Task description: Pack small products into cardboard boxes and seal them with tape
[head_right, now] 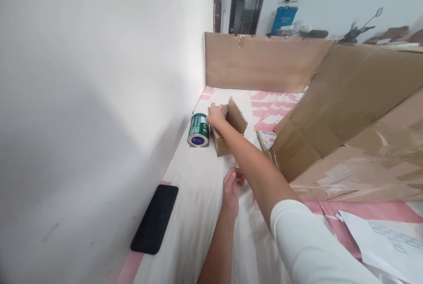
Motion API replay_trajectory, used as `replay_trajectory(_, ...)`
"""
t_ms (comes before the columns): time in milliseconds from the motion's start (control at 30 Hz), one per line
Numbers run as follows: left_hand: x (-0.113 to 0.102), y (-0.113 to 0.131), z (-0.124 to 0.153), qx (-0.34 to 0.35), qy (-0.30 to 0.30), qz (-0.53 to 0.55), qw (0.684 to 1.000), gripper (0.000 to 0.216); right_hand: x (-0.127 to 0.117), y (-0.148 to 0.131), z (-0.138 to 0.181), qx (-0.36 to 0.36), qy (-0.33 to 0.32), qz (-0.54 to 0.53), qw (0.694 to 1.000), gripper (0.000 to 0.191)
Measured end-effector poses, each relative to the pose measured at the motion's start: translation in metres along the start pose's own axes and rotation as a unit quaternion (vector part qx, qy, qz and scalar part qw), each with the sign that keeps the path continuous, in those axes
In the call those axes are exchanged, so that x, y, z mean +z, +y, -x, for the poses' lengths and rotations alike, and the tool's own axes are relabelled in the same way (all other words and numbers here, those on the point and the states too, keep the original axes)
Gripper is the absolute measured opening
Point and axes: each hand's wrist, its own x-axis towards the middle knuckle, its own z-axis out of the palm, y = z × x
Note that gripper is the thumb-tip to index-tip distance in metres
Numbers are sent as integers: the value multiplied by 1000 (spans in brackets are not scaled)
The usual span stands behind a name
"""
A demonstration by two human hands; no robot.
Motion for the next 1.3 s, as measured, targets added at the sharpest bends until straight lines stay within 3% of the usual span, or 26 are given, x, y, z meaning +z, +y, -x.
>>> replay_trajectory(100, -2, -1, -3, 9, 11, -5, 1000, 41, -12, -13, 7, -6, 13, -38, 999, 49)
replay_trajectory(167, -3, 1, -5, 21, 24, -7, 999, 44, -25, -17, 23, 3, 15, -60, 998, 54)
replay_trajectory(300, -11, 9, -5, 78, 75, -8, 994, 44, -37, 12, 86, -30, 65, -161, 984, 57)
replay_trajectory(400, -21, 18, -4, 123, 116, -10, 986, 52, -14, 56, 136, -151, 173, -348, 909, 50)
replay_trajectory(467, -28, 25, -5, 146, 146, -19, 978, 53, 14, 80, 152, -199, 256, -371, 871, 48)
replay_trajectory(600, -43, 45, -5, 197, 249, -61, 946, 45, 67, 98, 144, -196, 350, -235, 885, 48)
replay_trajectory(767, -64, 104, -17, 192, 375, -186, 888, 29, 93, 90, 127, -150, 315, -156, 924, 38)
replay_trajectory(867, -67, 143, -58, 169, 379, -287, 863, 41, 93, 89, 127, -123, 300, -163, 932, 29)
replay_trajectory(967, -59, 166, -121, 132, 349, -371, 851, 66, 92, 90, 127, -112, 290, -171, 935, 17)
replay_trajectory(1067, -51, 172, -174, 58, 327, -409, 850, 80, 94, 90, 124, -110, 298, -167, 933, 13)
replay_trajectory(1133, -50, 167, -188, 6, 320, -416, 851, 81, 95, 90, 122, -118, 305, -164, 931, 14)
replay_trajectory(1200, -51, 155, -184, -24, 316, -415, 853, 83, 95, 92, 120, -121, 312, -161, 928, 14)
replay_trajectory(1300, -53, 134, -157, -21, 323, -403, 856, 93, 91, 98, 115, -98, 331, -168, 923, 17)
